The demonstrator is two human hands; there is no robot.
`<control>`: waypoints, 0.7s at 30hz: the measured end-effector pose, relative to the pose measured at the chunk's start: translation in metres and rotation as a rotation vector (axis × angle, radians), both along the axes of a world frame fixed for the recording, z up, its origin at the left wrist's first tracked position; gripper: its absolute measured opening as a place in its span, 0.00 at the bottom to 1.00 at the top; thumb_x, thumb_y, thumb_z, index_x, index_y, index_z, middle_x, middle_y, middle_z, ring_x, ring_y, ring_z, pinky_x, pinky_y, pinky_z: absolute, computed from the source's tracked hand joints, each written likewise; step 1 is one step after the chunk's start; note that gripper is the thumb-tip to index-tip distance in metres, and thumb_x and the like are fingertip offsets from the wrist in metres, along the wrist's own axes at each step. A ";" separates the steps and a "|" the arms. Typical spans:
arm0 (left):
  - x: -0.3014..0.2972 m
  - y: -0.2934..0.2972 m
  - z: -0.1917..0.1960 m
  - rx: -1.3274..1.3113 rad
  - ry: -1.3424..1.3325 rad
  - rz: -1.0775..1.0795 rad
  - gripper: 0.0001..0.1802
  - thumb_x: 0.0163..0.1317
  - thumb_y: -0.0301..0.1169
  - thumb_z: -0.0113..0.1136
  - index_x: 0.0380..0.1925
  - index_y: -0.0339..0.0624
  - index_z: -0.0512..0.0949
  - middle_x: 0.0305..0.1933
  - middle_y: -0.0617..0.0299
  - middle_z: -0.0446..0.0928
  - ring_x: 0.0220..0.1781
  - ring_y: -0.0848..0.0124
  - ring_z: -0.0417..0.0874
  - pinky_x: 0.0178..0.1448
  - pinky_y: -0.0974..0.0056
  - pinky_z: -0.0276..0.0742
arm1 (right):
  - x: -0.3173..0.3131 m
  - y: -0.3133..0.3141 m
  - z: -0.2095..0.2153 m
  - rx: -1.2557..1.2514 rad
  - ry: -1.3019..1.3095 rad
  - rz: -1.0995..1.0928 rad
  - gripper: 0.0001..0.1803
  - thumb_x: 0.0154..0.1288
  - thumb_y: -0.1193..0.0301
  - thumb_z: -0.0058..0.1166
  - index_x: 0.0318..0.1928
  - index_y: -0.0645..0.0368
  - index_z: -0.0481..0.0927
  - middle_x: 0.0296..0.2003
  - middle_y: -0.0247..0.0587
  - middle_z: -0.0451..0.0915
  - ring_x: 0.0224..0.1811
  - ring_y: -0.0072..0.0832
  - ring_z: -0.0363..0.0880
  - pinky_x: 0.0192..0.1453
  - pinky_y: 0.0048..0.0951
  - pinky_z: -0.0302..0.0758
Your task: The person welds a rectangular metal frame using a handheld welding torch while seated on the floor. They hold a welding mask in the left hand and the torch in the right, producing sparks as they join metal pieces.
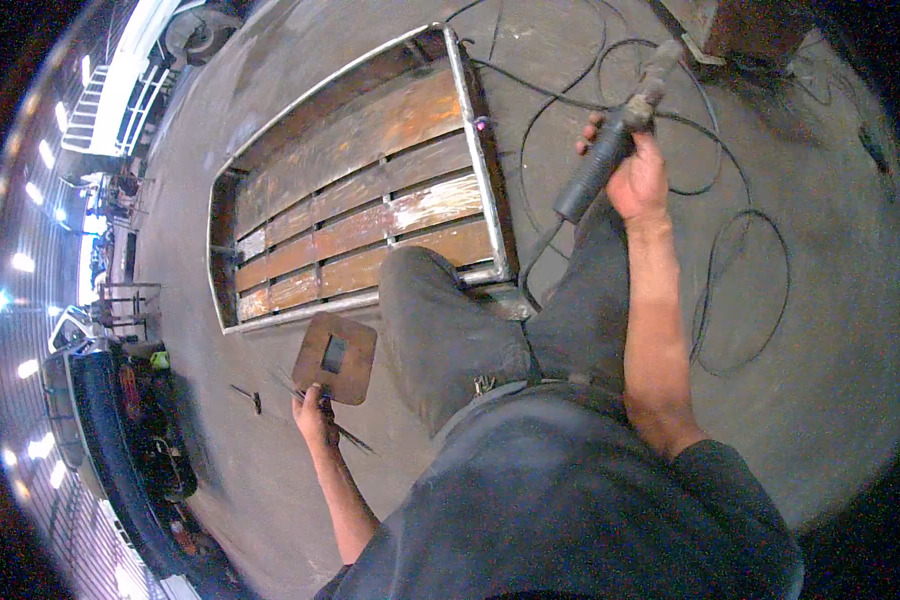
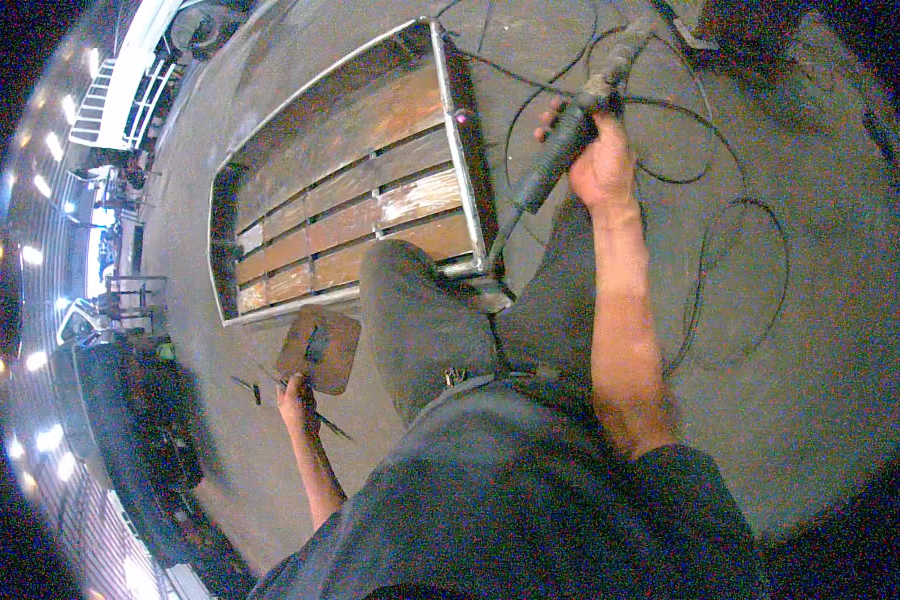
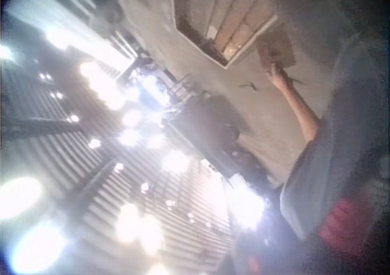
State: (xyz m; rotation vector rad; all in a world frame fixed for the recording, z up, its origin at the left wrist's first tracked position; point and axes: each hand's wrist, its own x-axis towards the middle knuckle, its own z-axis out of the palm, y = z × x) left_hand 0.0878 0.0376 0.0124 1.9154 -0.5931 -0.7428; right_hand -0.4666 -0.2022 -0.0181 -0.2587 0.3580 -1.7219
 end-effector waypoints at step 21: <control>-0.026 0.009 -0.107 0.347 -0.591 -0.290 0.19 0.54 0.35 0.66 0.42 0.33 0.79 0.39 0.41 0.83 0.44 0.46 0.84 0.50 0.52 0.76 | -0.047 -0.040 0.116 -0.201 1.817 -0.863 0.23 0.57 0.77 0.59 0.55 0.56 0.78 0.61 0.53 0.71 0.59 0.44 0.74 0.65 0.34 0.70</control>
